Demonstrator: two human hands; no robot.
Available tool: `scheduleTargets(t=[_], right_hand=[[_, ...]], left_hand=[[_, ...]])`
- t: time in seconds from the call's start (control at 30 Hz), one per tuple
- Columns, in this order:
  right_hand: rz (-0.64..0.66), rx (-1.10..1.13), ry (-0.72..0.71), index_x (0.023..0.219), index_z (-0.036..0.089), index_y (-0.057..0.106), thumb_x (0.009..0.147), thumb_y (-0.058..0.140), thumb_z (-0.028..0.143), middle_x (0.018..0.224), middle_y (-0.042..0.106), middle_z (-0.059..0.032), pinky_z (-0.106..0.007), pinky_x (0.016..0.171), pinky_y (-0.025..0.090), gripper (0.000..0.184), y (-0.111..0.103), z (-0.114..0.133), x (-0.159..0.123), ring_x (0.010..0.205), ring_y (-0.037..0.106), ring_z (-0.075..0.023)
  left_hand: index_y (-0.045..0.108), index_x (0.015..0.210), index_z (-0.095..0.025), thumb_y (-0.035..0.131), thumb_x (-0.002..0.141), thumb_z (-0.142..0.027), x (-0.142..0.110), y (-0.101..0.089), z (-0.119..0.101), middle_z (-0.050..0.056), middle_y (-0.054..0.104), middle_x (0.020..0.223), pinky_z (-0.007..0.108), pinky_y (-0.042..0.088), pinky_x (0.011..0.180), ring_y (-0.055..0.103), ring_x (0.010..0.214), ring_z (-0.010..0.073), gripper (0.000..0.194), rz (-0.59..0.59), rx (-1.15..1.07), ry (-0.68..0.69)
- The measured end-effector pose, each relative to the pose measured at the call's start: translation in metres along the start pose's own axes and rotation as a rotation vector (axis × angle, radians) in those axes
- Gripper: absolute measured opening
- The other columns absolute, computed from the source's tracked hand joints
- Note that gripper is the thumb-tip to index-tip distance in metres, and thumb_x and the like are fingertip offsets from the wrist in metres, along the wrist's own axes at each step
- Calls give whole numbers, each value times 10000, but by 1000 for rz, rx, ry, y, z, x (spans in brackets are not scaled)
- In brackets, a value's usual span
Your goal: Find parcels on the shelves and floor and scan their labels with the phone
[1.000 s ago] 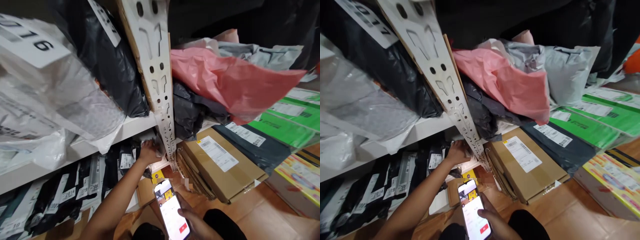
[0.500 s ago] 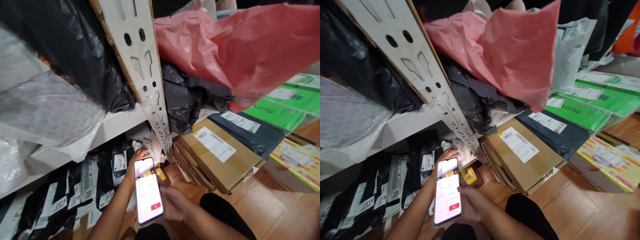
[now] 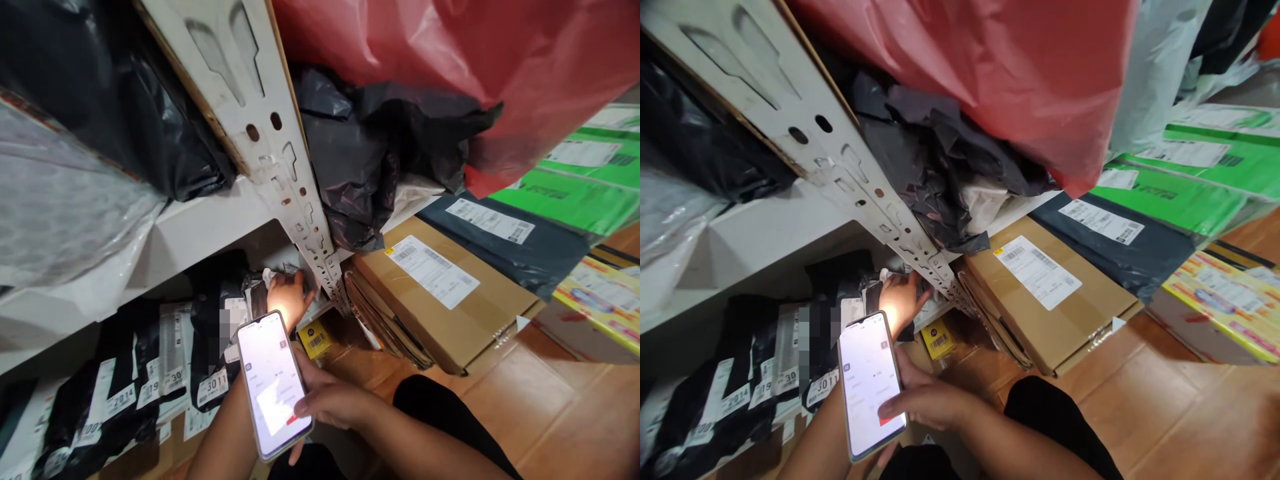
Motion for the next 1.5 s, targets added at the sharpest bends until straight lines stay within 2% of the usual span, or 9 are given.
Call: scheduleTargets(t=[0.23,0.5,0.67,0.93,1.13,1.23,1.37,1.43,1.5], right_hand=[[-15,27,27,1270,300,437,558,819,130,1117,610,-32,-432,656,599,826,0,-1,-14,806,662,-207],[14,-25,24,1217,281,420,592,813,142,1217,582,-56,-433,655,600,751,-6,-5,-27,772,676,-198],[23,-21,86,1241,281,392,570,817,145,1240,556,-65,-406,635,603,806,-3,-10,-35,728,677,-172],[66,-11,213,1301,331,375,481,879,178,1205,555,-50,-417,627,584,975,3,-42,-42,751,655,-186],[-115,-300,60,1267,238,474,596,832,318,1216,588,-45,-421,986,400,764,0,-10,-62,1146,544,-268],[-205,-382,-16,1329,248,428,679,768,288,1301,562,-45,-433,1039,338,734,-3,15,-70,1234,493,-269],[-371,-379,28,1347,264,408,670,762,235,1242,613,-48,-445,974,392,764,-31,16,-70,1138,576,-269],[-409,-395,87,1315,258,445,657,766,210,1164,653,-46,-428,916,433,733,-51,1,-61,1059,616,-264],[-387,-439,154,1276,256,483,653,763,170,1103,673,-29,-382,860,462,688,-71,-24,-46,1001,633,-241]], left_hand=[[626,1155,-192,453,814,-135,5,-17,-4,108,658,1117,383,415,904,600,1012,265,386,-28,44,29],[652,1135,-209,395,916,-358,-20,-19,6,99,675,1130,478,246,1094,546,1126,282,369,-129,67,-105],[631,1208,-241,354,921,-319,-25,-15,-4,81,703,1055,535,166,1101,565,1085,273,406,-184,81,-181],[757,890,-249,381,882,-422,-20,-9,-2,91,720,796,479,336,942,638,856,267,414,-40,84,-282],[740,1041,-290,472,865,-506,-29,-16,9,118,563,1015,485,341,923,493,1061,326,386,-117,-6,-225],[718,1085,-290,533,862,-425,-63,-24,26,70,489,972,438,355,934,472,1010,254,319,-227,-194,-199],[699,1061,-265,470,908,-344,-157,-23,59,29,476,891,347,424,881,499,900,175,286,-607,-497,-389],[694,1000,-244,462,905,-374,-204,10,67,25,510,862,339,452,847,522,855,170,282,-570,-761,-551],[672,1009,-228,419,907,-453,-242,63,58,43,572,893,341,486,798,561,860,184,354,-333,-1194,-702]])
Point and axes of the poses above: each hand's wrist, its own x-axis towards the middle knuckle, its own y-axis out of the palm, z = x × y, the point moved 5 cm from there along x, towards the middle knuckle
